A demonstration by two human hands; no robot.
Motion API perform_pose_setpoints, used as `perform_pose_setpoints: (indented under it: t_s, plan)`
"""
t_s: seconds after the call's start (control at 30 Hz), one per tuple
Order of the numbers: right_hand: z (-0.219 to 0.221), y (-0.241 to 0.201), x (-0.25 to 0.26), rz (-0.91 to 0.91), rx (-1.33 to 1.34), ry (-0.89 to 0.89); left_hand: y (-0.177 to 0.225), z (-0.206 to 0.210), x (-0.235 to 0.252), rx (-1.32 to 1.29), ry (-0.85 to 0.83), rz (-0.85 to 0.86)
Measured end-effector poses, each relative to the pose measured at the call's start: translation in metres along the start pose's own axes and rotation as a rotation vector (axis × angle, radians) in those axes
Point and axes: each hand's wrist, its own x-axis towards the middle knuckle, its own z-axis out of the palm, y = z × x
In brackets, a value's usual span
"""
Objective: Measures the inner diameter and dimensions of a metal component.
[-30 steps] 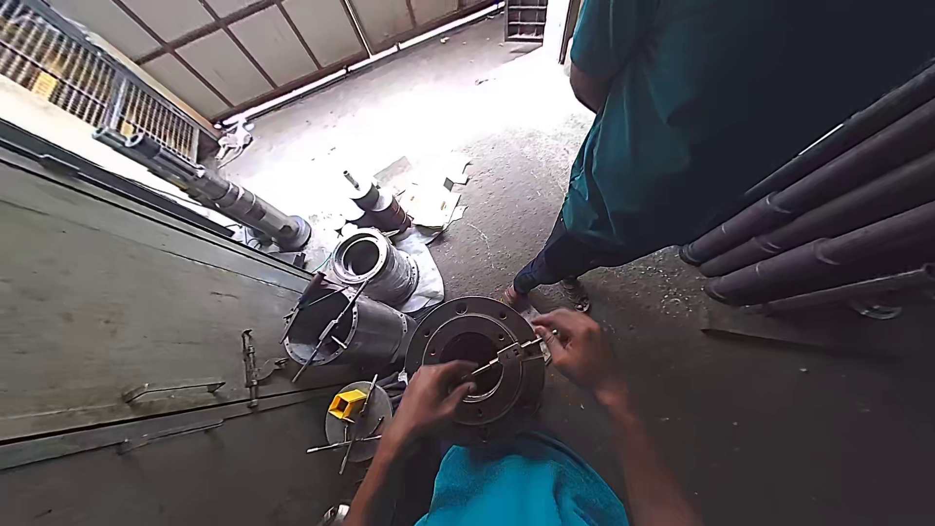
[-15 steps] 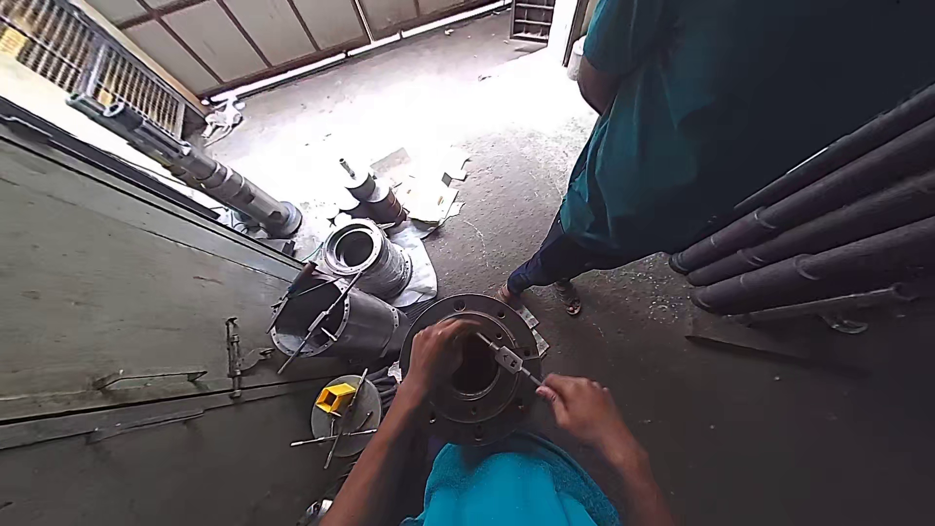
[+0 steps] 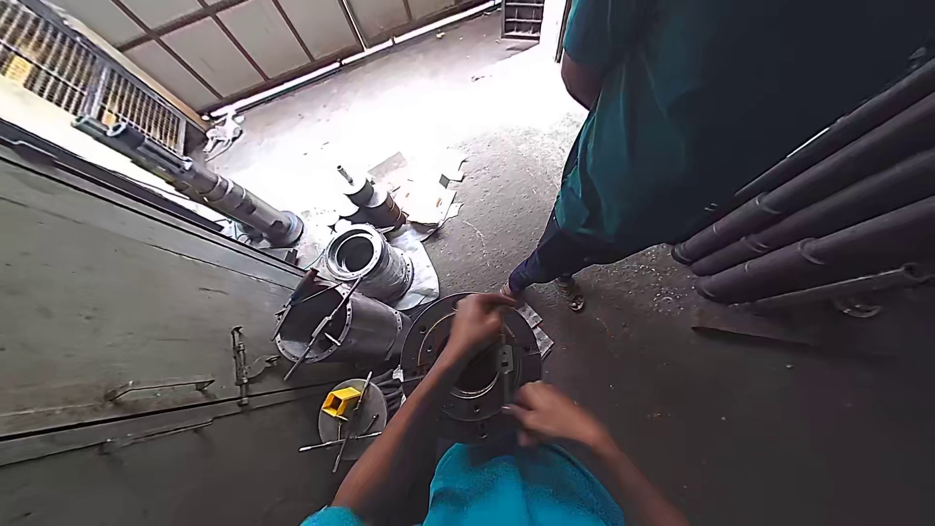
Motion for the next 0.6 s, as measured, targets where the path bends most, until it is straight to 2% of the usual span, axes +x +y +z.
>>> perform_pose_setpoints:
  t_s: [0.1, 0.17, 0.2, 0.27, 0.3, 0.33, 0.4, 0.43, 0.47, 0.5, 0.6]
  plan:
    - [0.055, -0.048, 0.043, 0.032, 0.409, 0.275, 0.048, 0.023, 0.025, 0.345, -0.477, 0.210]
    - [0.058, -0.061, 0.060, 0.060, 0.512, 0.335, 0.048, 0.021, 0.021, 0.333, -0.635, 0.377]
    - [0.054, -0.057, 0.060, 0.053, 0.511, 0.295, 0.039, 0.011, 0.014, 0.274, -0.631, 0.419]
    - [0.041, -0.032, 0.045, -0.058, 0.453, 0.213, 0.012, -0.017, -0.007, 0.174, -0.482, 0.417]
    - [0.028, -0.020, 0.034, -0.144, 0.384, 0.247, -0.006, -0.030, -0.022, 0.139, -0.371, 0.386]
    - [0.014, -0.012, 0.021, -0.237, 0.300, 0.344, -0.028, -0.039, -0.042, 0.114, -0.278, 0.335]
    - [-0.019, 0.001, 0.009, -0.373, 0.117, 0.698, -0.063, -0.047, -0.083, 0.094, -0.171, 0.216]
    - [-0.037, 0.009, 0.012, -0.404, -0.020, 0.859, -0.071, -0.043, -0.102, 0.104, -0.134, 0.169]
    - [-0.056, 0.016, 0.014, -0.403, -0.152, 0.931, -0.074, -0.036, -0.118, 0.129, -0.084, 0.142]
    - [-0.071, 0.021, 0.017, -0.372, -0.253, 0.911, -0.074, -0.028, -0.129, 0.180, -0.018, 0.133]
    - [-0.085, 0.026, 0.016, -0.152, -0.345, 0.591, -0.075, -0.014, -0.131, 0.374, 0.209, 0.173]
